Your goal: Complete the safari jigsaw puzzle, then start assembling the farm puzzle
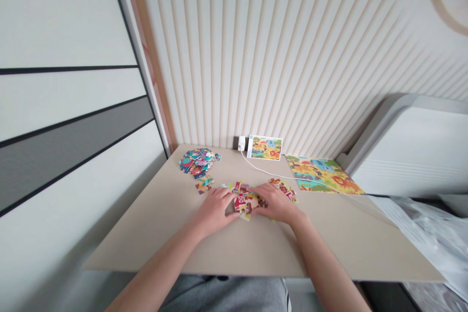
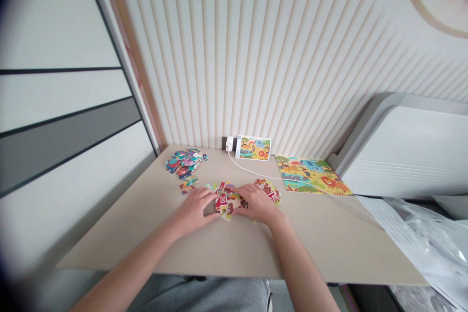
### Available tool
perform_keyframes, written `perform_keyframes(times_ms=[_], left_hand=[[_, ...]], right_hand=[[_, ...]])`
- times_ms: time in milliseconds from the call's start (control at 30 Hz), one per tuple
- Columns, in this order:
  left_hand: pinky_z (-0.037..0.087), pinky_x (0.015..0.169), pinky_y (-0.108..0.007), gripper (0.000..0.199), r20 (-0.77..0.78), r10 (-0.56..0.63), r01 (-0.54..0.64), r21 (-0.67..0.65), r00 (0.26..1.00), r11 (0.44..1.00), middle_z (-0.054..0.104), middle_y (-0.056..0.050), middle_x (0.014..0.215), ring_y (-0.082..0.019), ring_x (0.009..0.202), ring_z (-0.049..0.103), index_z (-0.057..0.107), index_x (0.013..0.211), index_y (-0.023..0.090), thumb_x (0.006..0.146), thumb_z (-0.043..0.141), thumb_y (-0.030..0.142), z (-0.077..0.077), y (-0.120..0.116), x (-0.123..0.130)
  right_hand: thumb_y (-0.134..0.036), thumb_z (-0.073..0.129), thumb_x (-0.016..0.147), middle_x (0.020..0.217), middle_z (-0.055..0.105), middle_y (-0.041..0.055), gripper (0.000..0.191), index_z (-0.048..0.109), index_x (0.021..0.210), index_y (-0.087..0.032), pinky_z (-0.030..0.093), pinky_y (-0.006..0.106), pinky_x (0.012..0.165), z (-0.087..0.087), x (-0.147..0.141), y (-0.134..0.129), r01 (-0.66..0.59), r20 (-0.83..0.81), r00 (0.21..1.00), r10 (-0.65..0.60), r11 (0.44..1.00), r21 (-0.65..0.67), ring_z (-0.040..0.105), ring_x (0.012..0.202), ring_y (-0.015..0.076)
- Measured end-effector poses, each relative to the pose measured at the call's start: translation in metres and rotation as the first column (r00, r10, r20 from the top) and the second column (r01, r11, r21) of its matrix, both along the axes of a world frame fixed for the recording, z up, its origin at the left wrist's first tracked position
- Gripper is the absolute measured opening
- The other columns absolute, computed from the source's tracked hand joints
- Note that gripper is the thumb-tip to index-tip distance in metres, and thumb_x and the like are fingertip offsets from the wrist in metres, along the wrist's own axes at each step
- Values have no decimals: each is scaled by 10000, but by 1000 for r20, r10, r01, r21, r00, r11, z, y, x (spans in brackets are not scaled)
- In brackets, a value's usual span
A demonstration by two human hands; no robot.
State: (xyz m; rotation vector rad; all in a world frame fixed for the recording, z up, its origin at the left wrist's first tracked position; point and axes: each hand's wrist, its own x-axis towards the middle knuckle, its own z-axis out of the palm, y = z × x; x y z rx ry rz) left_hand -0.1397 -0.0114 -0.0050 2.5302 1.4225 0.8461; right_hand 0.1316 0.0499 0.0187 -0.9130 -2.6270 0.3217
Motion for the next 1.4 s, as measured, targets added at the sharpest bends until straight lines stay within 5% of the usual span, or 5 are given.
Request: perform_keyframes(times_ms=[167, 467, 700, 1033, 1400], left_hand=[[453, 1027, -454, 355, -2, 61, -61, 0, 998, 998, 664, -56, 1143, -279, 1101, 607, 648, 1179, 265, 860, 774, 353, 1, -24, -18], [465, 1035, -442, 375, 54, 142, -136, -101, 988, 986, 617, -54, 1226, -271, 1159, 577, 622, 1249, 288, 889, 724, 273, -13, -53, -28], [456, 1057, -455, 381, 39, 136, -131, -110, 990, 985, 606, -59, 1241, -278, 1189, 562, 628, 1260, 285, 890, 721, 286, -12, -52, -29], [444, 1078, -474, 426, -23, 100, -103, -132, 995, 986, 602, -61, 1279, -290, 1212, 561, 644, 1285, 313, 873, 737, 370, -2, -57, -28], [270, 1241, -519, 619, -179, 35, -49, -71, 983, 996, 411, -88, 1636, -289, 1499, 381, 369, 1589, 254, 1045, 454, 538, -11, -49, -24]], right_hand=[[-507, 681, 935, 1291, 707, 88, 440, 684, 1319, -292, 427, 456, 1089, 6, 5, -1, 29, 34, 999, -30, 999, 20, 620, 1224, 279], [-501, 685, 932, 1316, 696, 85, 486, 645, 1373, -302, 238, 530, 1214, 7, -8, -9, -34, 97, 995, 35, 999, -13, 573, 1290, 281], [-526, 727, 885, 1126, 727, 88, 424, 723, 1233, -285, 259, 540, 1183, 5, 1, -7, 51, 135, 989, -60, 996, 69, 633, 1130, 280], [-422, 538, 1033, 1254, 709, 115, 332, 711, 1261, -254, 389, 457, 1091, 2, -15, 1, 112, 37, 992, -119, 984, 141, 629, 1161, 265], [-378, 566, 1029, 1235, 739, 57, 266, 770, 1188, -313, 433, 373, 1059, -12, -37, 14, 99, 66, 992, -107, 988, 120, 659, 1155, 226]])
